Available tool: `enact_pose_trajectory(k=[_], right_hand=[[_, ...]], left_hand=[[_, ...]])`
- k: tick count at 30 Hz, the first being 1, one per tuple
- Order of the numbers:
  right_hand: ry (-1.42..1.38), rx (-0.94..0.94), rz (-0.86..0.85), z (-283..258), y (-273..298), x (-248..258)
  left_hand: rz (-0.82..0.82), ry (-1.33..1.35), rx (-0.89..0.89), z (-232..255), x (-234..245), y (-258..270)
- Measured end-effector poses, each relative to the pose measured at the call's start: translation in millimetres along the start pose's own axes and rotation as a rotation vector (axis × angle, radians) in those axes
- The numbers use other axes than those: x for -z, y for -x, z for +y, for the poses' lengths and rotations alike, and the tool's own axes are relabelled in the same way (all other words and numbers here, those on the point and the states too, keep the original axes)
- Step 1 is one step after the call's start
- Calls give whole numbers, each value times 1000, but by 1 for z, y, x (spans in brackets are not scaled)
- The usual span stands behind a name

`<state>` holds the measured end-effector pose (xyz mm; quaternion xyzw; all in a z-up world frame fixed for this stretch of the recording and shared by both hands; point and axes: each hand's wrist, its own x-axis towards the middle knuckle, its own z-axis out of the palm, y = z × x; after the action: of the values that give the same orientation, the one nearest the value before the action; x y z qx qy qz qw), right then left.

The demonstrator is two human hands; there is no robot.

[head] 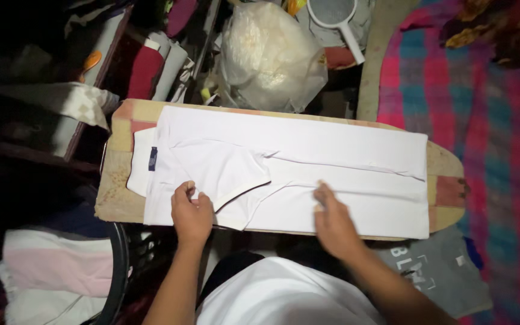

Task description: The person folds a white shirt on a board by smoothing the fabric and folding the sleeves and sides inward.

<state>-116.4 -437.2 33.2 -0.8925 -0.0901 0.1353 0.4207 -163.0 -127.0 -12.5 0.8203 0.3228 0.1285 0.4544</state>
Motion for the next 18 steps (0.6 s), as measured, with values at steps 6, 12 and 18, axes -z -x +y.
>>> enact_pose_trajectory(k=[6,12,18], right_hand=[[44,10,-106,-77,-9,-43],[150,30,-16,-77,-35,-81],[217,63,123,-49,-69,-107]], left_hand=[[-172,70,149,0,15,-15],[-334,110,174,0,28,-27],[-505,168,182,2,37,-24]])
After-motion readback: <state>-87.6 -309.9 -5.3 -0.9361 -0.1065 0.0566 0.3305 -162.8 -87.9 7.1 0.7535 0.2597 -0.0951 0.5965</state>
